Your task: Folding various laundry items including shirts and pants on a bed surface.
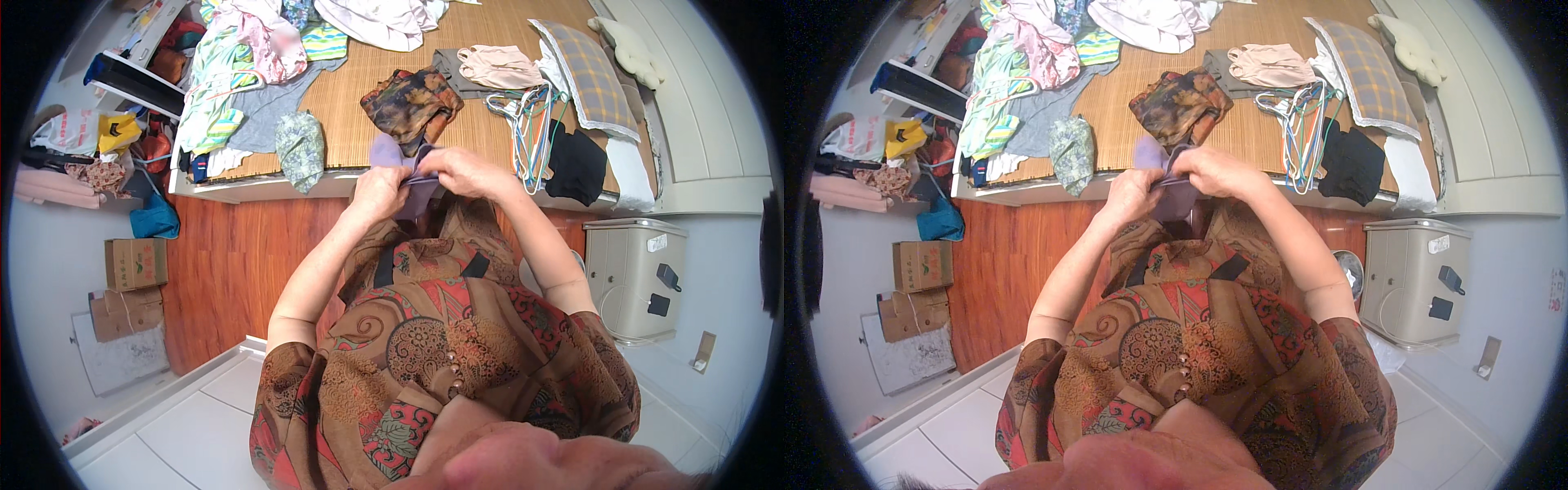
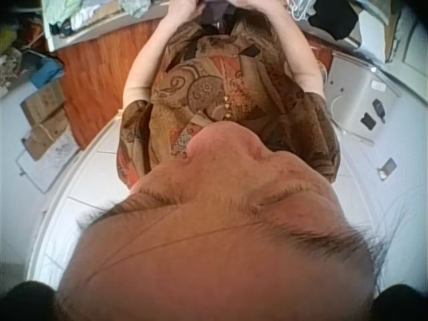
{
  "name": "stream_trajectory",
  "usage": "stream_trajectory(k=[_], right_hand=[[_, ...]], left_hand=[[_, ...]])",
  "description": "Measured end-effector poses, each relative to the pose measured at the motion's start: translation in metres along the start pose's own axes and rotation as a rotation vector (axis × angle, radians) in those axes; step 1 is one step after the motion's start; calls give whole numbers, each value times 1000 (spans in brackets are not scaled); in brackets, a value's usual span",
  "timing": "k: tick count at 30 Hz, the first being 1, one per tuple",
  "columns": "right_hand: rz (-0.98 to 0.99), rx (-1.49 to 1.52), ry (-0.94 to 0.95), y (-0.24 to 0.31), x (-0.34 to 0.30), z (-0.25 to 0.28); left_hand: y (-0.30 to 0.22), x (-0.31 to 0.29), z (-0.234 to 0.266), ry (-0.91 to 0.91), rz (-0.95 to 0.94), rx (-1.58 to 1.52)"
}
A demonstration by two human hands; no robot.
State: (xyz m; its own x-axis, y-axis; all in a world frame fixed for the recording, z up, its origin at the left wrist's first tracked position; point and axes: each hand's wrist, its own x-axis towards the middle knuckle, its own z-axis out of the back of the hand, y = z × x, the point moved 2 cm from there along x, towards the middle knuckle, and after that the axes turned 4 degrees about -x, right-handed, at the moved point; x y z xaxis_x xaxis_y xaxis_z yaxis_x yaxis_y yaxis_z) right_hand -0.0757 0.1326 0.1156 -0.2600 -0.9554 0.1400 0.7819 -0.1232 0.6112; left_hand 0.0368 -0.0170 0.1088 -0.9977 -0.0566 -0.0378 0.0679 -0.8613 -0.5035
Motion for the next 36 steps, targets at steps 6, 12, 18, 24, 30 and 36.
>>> stream_trajectory(k=[6,12,18,24,30,36], right_hand=[[-128,-54,224,-7,-18,-19],[-245,-303,435,2,-10,-22],[-200,-499,158,-13,-22,-15],[-104,-46,123,26,-28,34],[-114,754,-87,12,-23,68],[53,605,611,22,-1,-66]], left_hand=[[11,-4,-1,43,5,-5],[8,-6,7,39,-128,-10],[17,-5,1,-27,-125,149],[8,-13,29,-160,-121,129],[-39,-31,73,148,-405,-164],[-52,-41,85,389,-407,-139]])
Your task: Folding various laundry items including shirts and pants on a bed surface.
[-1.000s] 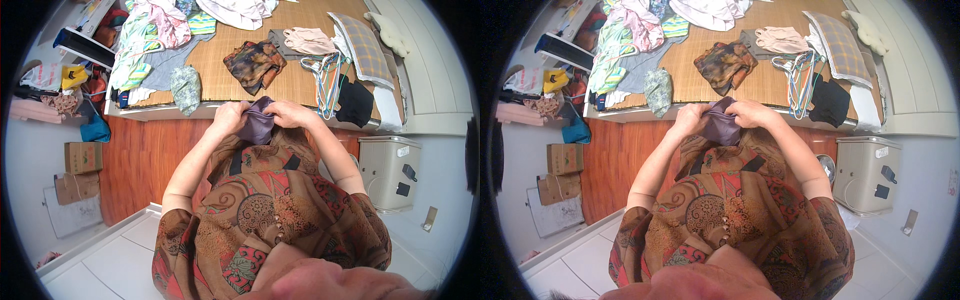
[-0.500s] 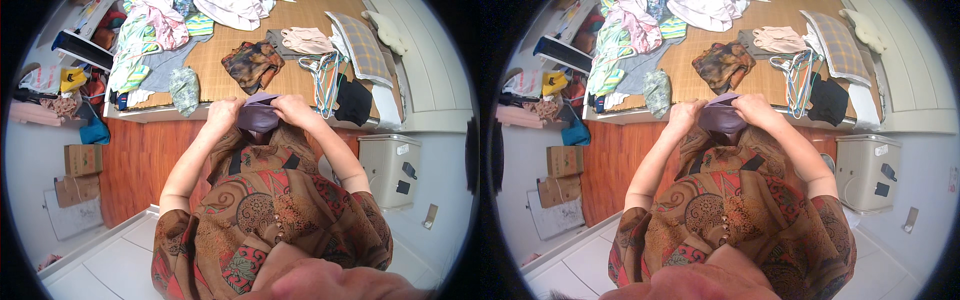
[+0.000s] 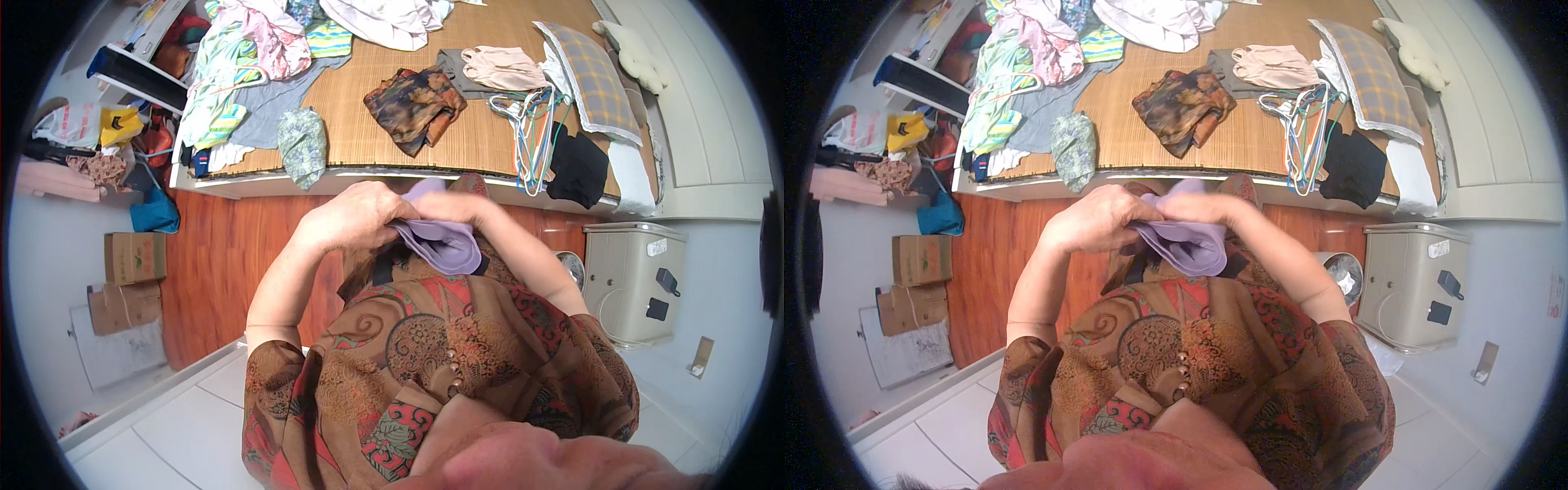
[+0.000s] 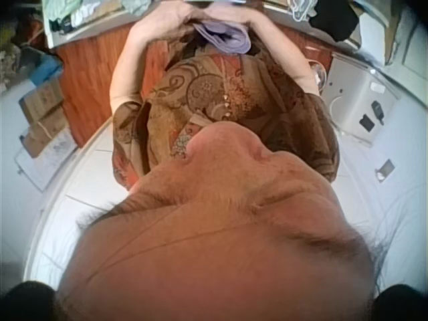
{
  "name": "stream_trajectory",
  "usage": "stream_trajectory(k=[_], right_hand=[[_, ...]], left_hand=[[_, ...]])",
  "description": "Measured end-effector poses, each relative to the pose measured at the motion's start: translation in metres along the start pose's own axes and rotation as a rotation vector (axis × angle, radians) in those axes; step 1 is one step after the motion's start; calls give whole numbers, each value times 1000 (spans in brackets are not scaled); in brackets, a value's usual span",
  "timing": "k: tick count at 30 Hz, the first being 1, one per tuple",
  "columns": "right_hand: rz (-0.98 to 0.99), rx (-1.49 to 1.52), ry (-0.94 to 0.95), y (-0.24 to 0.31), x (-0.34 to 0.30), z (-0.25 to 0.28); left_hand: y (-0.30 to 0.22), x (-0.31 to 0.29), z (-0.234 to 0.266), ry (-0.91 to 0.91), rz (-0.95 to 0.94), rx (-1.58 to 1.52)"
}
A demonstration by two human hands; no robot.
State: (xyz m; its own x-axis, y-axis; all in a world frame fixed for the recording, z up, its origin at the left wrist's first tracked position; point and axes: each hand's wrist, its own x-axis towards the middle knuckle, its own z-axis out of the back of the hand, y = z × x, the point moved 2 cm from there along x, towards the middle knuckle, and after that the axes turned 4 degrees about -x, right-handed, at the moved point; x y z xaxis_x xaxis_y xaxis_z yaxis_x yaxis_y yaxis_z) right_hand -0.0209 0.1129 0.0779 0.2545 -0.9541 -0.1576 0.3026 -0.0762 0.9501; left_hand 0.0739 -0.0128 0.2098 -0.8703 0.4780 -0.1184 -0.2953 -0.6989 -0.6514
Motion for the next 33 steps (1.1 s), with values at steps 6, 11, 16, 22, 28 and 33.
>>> stream_trajectory(k=[6,11,16,22,28,33], right_hand=[[-220,1257,-79,-107,-7,-54],[-12,1298,-292,-59,-41,-29],[102,913,-315,-44,-52,-26],[19,1029,-759,-25,-47,15],[143,1143,-850,-18,-47,44],[115,1107,-878,-29,-44,46]], left_hand=[[47,5,2,151,210,-516],[125,9,-16,73,290,-884],[160,10,-31,89,421,-1017],[172,22,-29,-515,528,-1120],[149,37,-79,-526,490,-1736],[143,46,-80,-467,336,-1892]])
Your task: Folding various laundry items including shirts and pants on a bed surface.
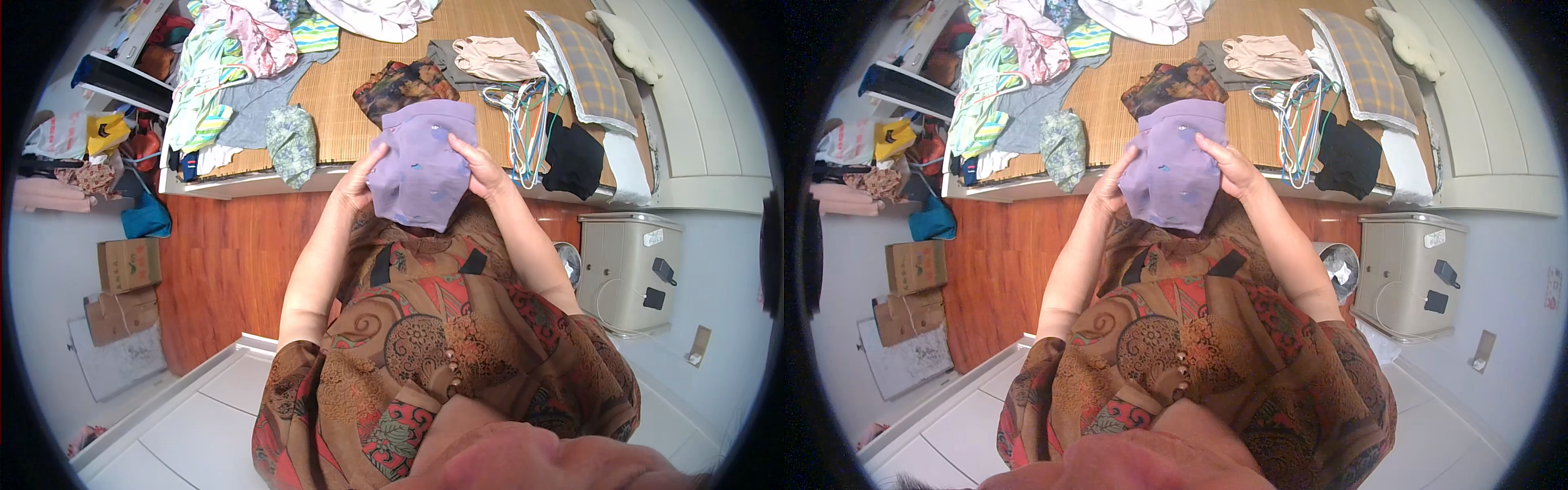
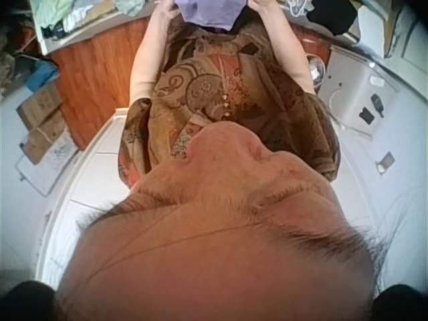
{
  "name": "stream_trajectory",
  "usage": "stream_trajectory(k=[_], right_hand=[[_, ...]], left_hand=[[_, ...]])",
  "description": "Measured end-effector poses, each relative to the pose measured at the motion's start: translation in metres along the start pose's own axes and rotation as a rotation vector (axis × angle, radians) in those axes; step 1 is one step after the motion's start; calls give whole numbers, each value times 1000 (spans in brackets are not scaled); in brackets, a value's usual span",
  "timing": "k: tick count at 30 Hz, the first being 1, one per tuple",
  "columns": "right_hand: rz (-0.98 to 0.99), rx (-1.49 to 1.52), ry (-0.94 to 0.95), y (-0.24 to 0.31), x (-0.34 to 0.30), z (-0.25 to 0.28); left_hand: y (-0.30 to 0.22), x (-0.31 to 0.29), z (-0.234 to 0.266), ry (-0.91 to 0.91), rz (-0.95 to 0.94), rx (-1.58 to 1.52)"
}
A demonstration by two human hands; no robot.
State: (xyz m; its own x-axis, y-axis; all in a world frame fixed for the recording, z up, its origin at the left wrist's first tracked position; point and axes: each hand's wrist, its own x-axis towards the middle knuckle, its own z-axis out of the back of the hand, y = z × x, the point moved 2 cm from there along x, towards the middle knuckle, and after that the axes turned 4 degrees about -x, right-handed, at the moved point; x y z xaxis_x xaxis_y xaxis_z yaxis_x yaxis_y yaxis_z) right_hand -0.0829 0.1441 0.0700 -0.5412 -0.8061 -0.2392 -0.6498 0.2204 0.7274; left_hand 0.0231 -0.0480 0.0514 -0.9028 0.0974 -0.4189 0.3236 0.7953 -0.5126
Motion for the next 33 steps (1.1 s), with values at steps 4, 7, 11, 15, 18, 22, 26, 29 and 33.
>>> stream_trajectory(k=[4,7,11,15,18,22,26,29,33], right_hand=[[0,71,-30,0,0,10],[25,82,-28,2,2,23],[63,76,-26,8,-3,30],[90,81,-52,15,-7,23],[135,-263,-189,25,-6,32],[245,-915,-384,36,-9,20],[518,-1530,-168,20,-16,-7],[753,-1681,-311,22,-23,-13],[855,-1669,-251,31,-28,-28]], left_hand=[[-5,2,-10,-34,-58,142],[-10,6,-6,-100,-158,128],[-30,3,-14,-138,-312,209],[-41,-8,-30,-82,-367,278],[-32,-14,-43,-103,-306,256],[-9,-14,-44,-168,-154,275],[-6,-8,-44,-177,-120,109],[-15,-12,-43,-172,-95,137],[-21,-15,-43,-149,-60,115]])
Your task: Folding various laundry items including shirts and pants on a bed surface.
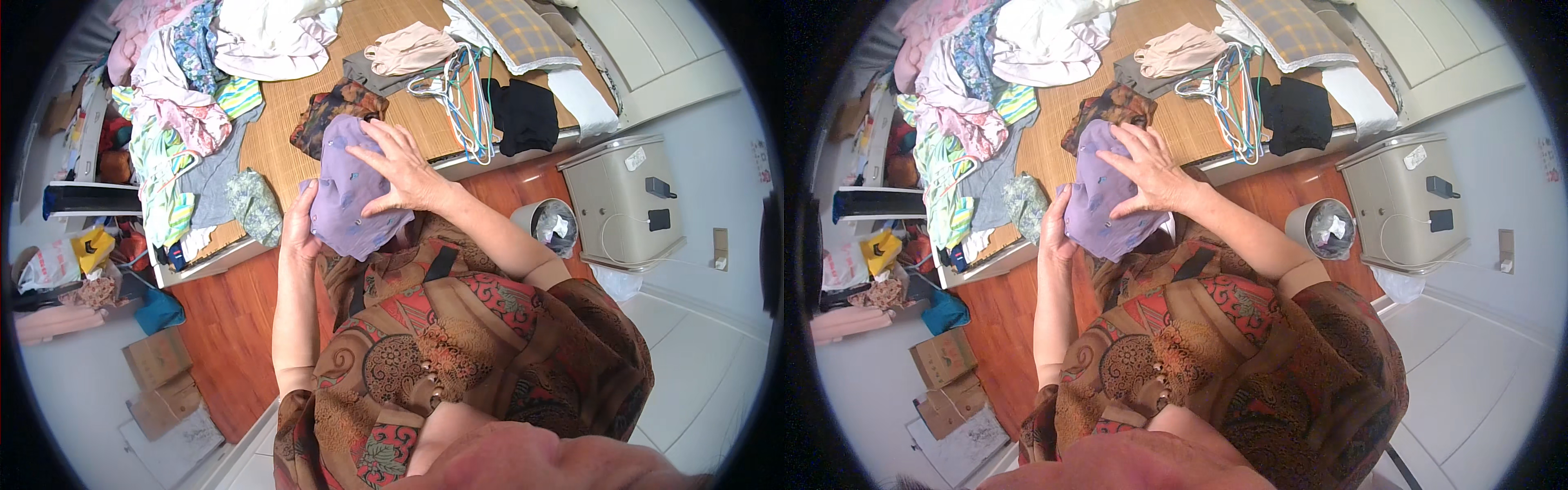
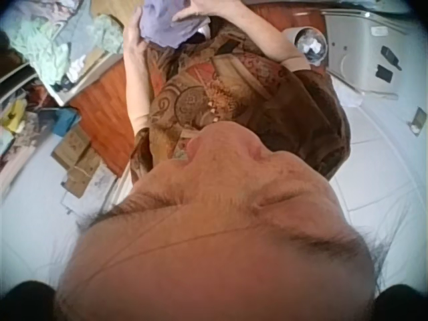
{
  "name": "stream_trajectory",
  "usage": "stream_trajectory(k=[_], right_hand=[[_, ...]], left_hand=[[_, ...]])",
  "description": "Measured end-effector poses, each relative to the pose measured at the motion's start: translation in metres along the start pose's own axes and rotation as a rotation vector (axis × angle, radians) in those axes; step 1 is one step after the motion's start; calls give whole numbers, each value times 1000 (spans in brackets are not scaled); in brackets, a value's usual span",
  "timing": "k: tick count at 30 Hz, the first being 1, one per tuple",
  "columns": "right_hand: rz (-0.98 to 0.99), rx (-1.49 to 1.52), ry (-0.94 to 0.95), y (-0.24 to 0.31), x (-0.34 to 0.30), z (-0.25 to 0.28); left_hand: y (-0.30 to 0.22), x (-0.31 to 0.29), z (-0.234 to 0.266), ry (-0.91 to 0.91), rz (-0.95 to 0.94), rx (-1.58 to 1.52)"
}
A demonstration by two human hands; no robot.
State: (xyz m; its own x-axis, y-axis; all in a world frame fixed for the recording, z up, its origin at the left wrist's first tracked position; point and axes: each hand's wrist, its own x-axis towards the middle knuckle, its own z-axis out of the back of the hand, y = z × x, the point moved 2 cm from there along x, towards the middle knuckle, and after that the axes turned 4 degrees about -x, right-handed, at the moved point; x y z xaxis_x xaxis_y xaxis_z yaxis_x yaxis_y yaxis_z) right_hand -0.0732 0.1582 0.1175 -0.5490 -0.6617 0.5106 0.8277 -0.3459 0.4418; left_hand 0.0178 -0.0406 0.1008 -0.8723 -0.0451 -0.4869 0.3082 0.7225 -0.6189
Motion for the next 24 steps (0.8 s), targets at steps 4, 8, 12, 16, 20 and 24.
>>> stream_trajectory(k=[4,8,12,16,20,24], right_hand=[[9,-69,-4,3,2,0],[23,74,92,1,-7,-15],[-215,484,379,2,-26,-42],[-194,611,394,-3,-38,-57],[-321,771,405,-17,-37,-53],[-396,895,360,-31,-40,-54]], left_hand=[[-1,-4,-6,-60,-32,38],[-1,-6,-12,-68,-22,66],[-2,0,-12,-75,-3,93],[-1,10,3,-35,68,36],[-6,11,3,-38,-20,127],[-4,3,-10,85,-176,368]])
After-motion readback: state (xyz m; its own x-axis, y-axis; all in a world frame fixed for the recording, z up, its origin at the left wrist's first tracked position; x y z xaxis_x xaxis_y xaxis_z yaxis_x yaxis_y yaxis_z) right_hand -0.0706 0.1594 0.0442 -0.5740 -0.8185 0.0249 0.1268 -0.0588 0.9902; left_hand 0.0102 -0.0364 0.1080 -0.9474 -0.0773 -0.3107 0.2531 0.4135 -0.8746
